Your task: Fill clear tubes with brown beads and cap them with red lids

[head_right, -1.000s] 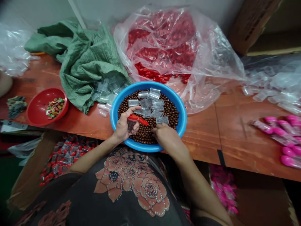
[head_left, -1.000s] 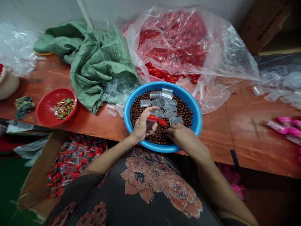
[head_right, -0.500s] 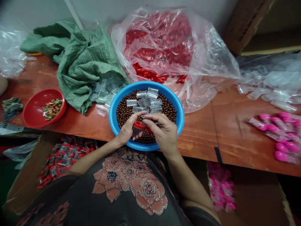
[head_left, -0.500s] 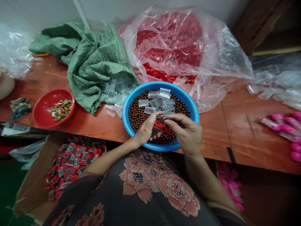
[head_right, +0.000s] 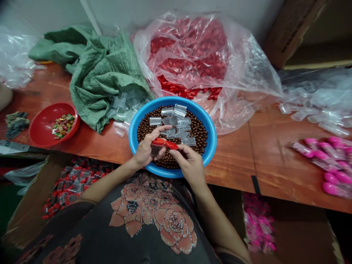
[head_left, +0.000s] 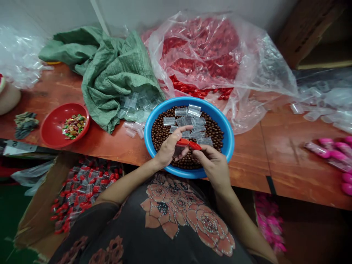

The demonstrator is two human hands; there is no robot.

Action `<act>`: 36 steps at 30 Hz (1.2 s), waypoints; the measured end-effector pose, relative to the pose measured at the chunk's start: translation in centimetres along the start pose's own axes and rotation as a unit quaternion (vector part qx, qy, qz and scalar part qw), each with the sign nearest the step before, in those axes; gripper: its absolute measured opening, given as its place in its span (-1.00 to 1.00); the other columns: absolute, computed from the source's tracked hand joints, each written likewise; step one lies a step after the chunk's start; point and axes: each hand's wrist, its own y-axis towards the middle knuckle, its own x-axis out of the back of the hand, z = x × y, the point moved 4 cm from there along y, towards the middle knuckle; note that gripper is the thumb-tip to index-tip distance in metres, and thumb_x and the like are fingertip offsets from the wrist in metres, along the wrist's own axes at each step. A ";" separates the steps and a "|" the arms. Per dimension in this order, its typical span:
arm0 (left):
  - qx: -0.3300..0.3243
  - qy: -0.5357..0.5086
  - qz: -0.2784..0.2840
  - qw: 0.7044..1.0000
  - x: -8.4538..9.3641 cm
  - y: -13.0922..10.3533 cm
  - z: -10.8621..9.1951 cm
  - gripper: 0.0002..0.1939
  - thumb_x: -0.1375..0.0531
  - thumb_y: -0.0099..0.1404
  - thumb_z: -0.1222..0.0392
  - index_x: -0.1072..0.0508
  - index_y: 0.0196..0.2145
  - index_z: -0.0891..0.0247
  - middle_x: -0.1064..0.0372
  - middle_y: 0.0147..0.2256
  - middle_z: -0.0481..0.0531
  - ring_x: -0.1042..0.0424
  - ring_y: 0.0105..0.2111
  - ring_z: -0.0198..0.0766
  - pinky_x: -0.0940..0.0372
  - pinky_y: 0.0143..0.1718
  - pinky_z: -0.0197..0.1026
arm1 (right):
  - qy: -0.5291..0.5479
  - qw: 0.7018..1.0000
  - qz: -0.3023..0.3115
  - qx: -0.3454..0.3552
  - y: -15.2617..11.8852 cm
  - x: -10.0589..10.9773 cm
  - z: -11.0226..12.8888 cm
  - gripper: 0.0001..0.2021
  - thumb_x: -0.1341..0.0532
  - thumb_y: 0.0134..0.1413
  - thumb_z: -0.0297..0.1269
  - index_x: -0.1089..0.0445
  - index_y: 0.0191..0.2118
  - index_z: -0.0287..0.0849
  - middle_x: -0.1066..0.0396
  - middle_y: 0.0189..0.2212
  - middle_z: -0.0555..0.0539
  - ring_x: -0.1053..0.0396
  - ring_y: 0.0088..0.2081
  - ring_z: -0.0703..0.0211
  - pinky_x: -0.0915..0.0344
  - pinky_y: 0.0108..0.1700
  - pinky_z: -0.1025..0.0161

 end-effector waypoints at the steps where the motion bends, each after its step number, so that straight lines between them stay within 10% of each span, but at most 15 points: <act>1: 0.001 0.012 0.002 1.000 -0.1 0.0 0.3 -0.39 0.10 0.41 -0.16 -0.16 0.26 0.24 -0.20 -0.64 -0.19 -0.04 -0.73 -0.43 0.04 -0.74 -0.39 | 0.011 1.000 -0.023 0.000 0.0 -0.1 0.1 -0.80 -0.27 0.19 -0.10 -0.53 -0.21 -0.10 -0.55 -0.35 0.00 -0.48 -0.32 0.19 -0.42 -0.22 0.20; 4: 0.010 0.040 -0.005 0.999 -0.3 0.0 1.2 -0.36 0.10 0.41 -0.27 -0.22 0.22 0.23 -0.18 -0.63 -0.17 -0.07 -0.71 -0.42 0.04 -0.73 -0.38 | -0.018 0.994 -0.073 0.079 0.1 -0.1 1.5 -0.80 -0.21 0.26 -0.16 -0.53 -0.09 -0.03 -0.56 -0.21 -0.02 -0.50 -0.19 0.13 -0.42 -0.08 0.11; 9: 0.047 0.020 -0.032 0.998 -0.5 0.1 2.0 -0.19 0.26 0.34 -0.47 -0.36 0.06 0.22 -0.23 -0.59 -0.08 -0.21 -0.63 -0.36 -0.10 -0.63 -0.32 | -0.223 0.941 0.038 0.252 0.2 -1.1 3.4 -0.41 -0.33 0.12 -0.05 -0.25 0.23 -0.06 -0.45 0.07 -0.19 -0.39 0.08 -0.09 -0.32 0.12 -0.09; 15: 0.099 0.000 -0.047 0.994 -0.8 0.3 2.1 -0.35 0.11 0.38 -0.37 -0.32 -0.51 0.26 -0.18 -0.64 -0.05 -0.16 -0.63 -0.40 -0.08 -0.60 -0.30 | -0.324 0.890 0.063 0.315 0.4 -1.4 3.7 -0.25 -0.32 0.10 -0.05 -0.05 0.32 -0.17 -0.34 0.13 -0.32 -0.32 0.12 -0.20 -0.30 0.13 -0.16; 22: 0.100 -0.064 -0.112 0.987 -1.2 0.1 2.6 -0.61 0.02 0.39 -0.07 -0.42 -0.22 0.29 -0.16 -0.65 -0.14 -0.16 -0.66 -0.41 -0.11 -0.61 -0.36 | -0.327 0.852 0.056 0.405 1.3 -1.5 3.1 -0.33 -0.31 0.08 0.00 -0.18 0.22 -0.26 -0.44 -0.02 -0.33 -0.41 -0.03 -0.16 -0.40 -0.04 -0.09; 31: 0.099 0.151 -0.045 0.983 0.9 -0.5 0.7 -0.52 0.06 0.39 -0.03 -0.15 0.18 0.23 -0.31 -0.44 -0.08 -0.31 -0.50 -0.30 -0.30 -0.39 -0.21 | -0.289 0.911 0.099 0.276 2.2 0.5 2.0 -0.32 -0.30 0.10 0.04 -0.19 0.28 -0.11 -0.38 0.12 -0.26 -0.35 0.13 -0.13 -0.32 0.13 -0.11; 36: 0.047 0.536 0.102 0.837 2.0 -0.7 -0.2 -0.72 -0.02 0.37 0.08 -0.44 -0.15 0.26 -0.32 -0.16 0.13 -0.36 -0.13 -0.14 -0.25 0.02 -0.02 | -0.187 0.952 -0.227 0.081 7.7 9.0 -5.1 -0.63 -0.08 0.27 -0.11 -0.41 0.06 -0.19 -0.42 -0.02 -0.20 -0.43 -0.11 0.10 -0.40 -0.07 0.10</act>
